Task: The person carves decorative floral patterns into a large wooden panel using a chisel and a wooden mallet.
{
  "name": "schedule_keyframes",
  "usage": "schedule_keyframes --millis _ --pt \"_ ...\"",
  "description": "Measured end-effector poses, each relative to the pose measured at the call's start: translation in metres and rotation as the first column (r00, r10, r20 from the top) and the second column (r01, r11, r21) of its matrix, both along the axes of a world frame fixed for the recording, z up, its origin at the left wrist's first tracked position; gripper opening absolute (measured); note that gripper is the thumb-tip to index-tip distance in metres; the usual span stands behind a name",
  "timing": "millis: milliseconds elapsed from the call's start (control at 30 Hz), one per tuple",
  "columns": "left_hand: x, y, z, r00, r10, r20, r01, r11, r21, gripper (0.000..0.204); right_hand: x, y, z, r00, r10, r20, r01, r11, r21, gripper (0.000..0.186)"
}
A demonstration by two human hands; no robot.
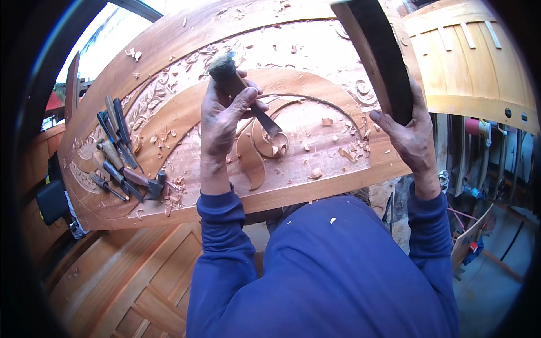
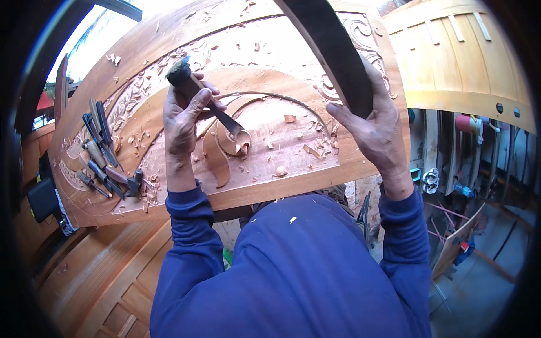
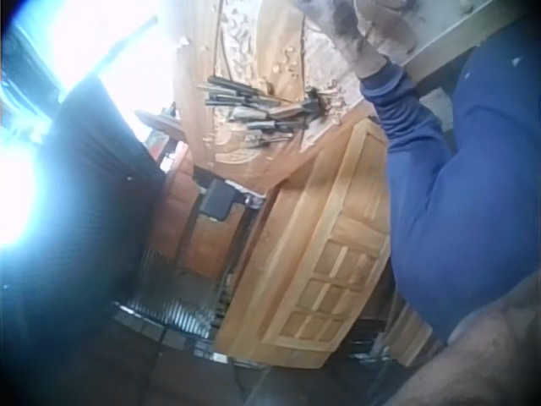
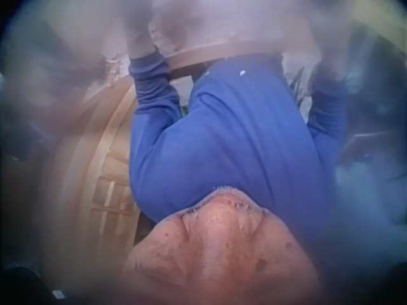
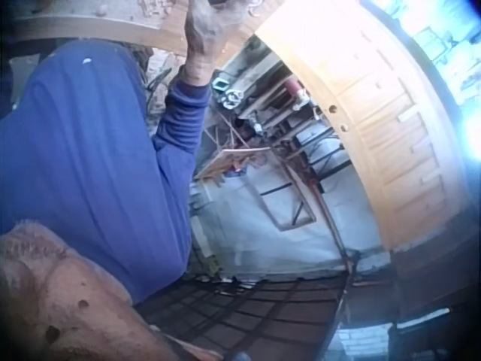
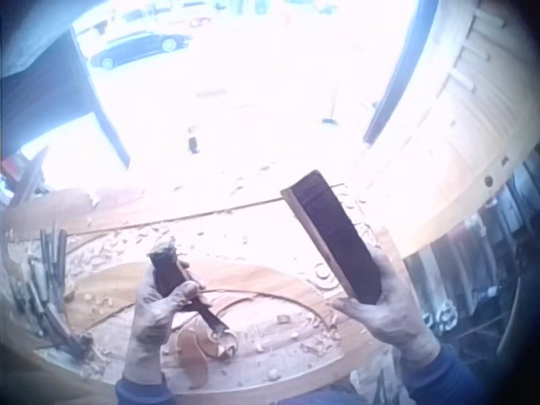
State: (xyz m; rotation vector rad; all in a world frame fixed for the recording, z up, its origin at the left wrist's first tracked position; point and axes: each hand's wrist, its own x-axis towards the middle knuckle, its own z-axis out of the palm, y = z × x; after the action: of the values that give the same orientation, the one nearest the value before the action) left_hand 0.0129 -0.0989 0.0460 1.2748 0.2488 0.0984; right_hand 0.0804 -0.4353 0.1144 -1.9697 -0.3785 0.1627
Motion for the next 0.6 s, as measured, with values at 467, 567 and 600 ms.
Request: schedule_keyframes --millis 467,567,600 --pt "-0.011 -0.001 -0.01 0.996 0.085 0.027 -0.085 0.996 0.02 0.043 0.089 0.136 0.046 0.916 0.302 0.265 -0.382 0.857 0.346 0.074" --pt "-0.015 -0.004 -0.013 0.996 0.084 -0.019 -0.085 0.996 -0.009 0.044 0.095 0.16 0.05 0.85 0.411 0.329 -0.5 0.826 0.26 0.075" --pt "-0.017 -0.005 -0.013 0.995 0.093 -0.018 -0.094 0.996 -0.013 0.044 0.096 0.167 0.051 0.829 0.439 0.346 -0.53 0.815 0.237 0.076"
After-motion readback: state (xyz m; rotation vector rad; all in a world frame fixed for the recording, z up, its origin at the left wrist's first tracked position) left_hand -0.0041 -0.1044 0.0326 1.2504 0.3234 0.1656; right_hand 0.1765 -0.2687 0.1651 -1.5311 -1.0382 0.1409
